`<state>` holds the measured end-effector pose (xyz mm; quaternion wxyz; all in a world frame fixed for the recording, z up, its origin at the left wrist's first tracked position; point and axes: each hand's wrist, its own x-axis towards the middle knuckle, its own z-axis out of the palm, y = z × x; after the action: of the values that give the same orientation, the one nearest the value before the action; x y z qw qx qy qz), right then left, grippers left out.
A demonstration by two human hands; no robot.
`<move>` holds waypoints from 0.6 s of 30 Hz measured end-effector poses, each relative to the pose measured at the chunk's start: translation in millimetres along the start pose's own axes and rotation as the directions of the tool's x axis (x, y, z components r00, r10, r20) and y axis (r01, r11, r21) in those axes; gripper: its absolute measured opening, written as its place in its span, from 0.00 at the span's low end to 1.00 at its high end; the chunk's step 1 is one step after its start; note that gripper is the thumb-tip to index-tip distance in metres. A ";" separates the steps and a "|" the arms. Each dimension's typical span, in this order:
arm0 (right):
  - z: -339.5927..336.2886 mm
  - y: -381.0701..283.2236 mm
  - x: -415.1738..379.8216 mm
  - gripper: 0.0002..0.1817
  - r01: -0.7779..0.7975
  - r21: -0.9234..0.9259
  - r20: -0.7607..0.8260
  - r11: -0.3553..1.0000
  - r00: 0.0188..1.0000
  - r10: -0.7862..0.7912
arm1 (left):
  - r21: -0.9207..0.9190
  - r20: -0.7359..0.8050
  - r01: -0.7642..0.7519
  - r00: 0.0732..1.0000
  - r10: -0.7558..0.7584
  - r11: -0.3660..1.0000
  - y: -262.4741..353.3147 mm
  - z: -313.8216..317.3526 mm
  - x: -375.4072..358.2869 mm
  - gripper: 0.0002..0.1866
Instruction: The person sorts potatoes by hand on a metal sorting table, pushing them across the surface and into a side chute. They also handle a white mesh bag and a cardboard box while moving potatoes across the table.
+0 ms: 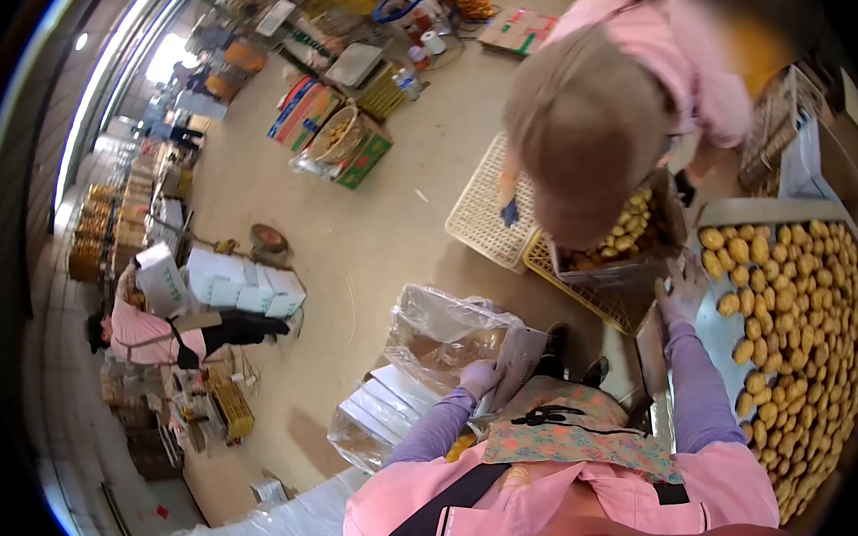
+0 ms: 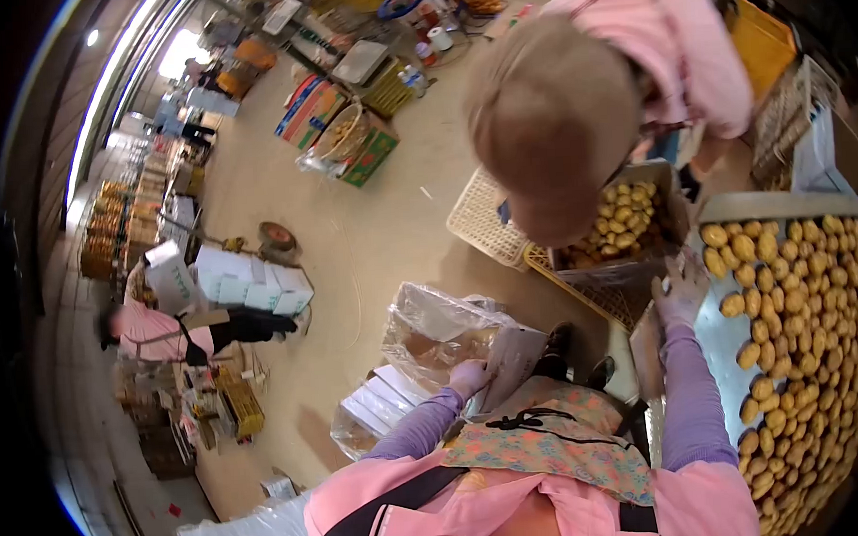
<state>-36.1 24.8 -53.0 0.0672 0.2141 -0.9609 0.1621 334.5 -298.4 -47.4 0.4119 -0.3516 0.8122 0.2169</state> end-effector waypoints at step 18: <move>5.2 4.7 2.0 0.25 0.004 0.122 -0.058 0.993 0.998 0.003 | 0.179 -0.111 -0.068 0.990 0.089 0.982 70.9 3.2 8.0 0.22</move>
<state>-40.3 26.3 -58.7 0.0821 0.2133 -0.9467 0.2268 279.6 -252.8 -51.3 0.3832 -0.2941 0.8644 0.1397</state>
